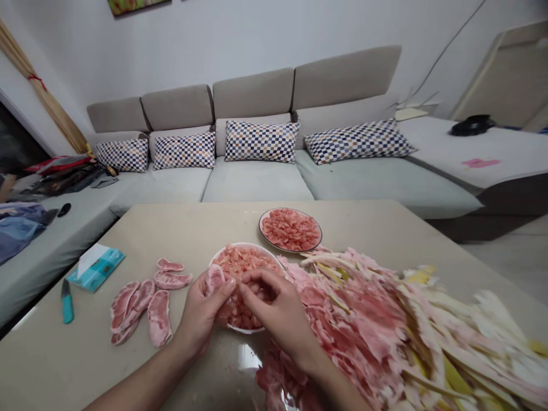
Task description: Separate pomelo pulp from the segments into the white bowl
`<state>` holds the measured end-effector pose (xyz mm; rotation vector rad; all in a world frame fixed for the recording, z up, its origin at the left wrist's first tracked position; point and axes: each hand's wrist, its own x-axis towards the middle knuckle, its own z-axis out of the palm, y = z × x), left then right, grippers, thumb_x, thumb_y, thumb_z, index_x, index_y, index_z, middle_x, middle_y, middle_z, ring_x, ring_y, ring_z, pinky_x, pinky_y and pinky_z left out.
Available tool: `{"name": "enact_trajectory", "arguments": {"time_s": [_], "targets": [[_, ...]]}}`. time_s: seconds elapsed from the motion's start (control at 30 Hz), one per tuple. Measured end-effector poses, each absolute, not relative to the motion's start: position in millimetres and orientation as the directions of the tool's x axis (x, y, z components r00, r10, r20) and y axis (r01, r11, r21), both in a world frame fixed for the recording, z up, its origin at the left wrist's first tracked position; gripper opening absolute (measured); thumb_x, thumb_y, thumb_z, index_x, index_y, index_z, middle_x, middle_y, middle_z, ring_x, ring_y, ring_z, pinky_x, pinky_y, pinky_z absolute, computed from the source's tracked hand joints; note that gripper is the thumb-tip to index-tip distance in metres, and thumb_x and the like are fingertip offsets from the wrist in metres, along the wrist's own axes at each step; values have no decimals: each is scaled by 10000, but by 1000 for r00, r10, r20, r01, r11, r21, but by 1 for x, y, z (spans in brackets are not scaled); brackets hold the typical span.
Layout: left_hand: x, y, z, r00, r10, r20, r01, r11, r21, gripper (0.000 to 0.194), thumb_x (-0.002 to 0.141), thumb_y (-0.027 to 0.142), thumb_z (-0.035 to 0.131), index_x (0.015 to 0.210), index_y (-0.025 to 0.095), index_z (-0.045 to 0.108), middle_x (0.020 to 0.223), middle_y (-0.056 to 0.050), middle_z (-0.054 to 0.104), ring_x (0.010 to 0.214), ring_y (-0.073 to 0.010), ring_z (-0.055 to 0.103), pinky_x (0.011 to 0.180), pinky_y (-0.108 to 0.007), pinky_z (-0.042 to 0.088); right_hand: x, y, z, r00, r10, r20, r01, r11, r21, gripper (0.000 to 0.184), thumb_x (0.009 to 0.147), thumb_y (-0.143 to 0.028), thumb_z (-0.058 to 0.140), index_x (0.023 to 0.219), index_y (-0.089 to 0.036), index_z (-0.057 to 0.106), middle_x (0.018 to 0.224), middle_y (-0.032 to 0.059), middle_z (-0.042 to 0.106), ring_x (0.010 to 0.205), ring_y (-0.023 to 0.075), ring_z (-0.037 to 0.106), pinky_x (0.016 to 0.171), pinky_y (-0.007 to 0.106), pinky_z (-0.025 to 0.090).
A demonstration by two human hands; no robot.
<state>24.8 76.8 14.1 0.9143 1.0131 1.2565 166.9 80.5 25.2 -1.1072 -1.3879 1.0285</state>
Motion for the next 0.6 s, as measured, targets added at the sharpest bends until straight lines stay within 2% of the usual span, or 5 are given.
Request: {"name": "enact_trajectory", "arguments": {"time_s": [0.17, 0.3, 0.6], "targets": [[24, 77, 15, 22, 997, -79, -220, 82, 972, 205, 789, 321, 715, 838, 151, 611, 754, -9, 624, 706, -144, 586, 684, -263, 499, 168, 81, 28, -45, 982, 184, 97, 188, -977, 79, 769, -225, 613, 796, -178, 671, 691, 0, 639, 581, 124, 551, 525, 218, 445], [22, 77, 16, -1, 997, -71, -156, 70, 985, 244, 775, 336, 729, 766, 150, 571, 661, 31, 551, 581, -91, 498, 543, -191, 420, 170, 80, 30, -39, 964, 265, 148, 268, -952, 92, 770, -191, 602, 813, -183, 684, 774, 18, 684, 644, 141, 593, 590, 235, 470], [23, 78, 20, 14, 995, -95, -197, 96, 976, 259, 731, 329, 763, 708, 157, 571, 629, 43, 565, 559, -92, 497, 534, -192, 417, 175, 80, 32, -83, 925, 371, 280, 379, -882, 120, 767, -127, 578, 765, -188, 681, 732, 15, 670, 629, 142, 575, 587, 242, 443]]}}
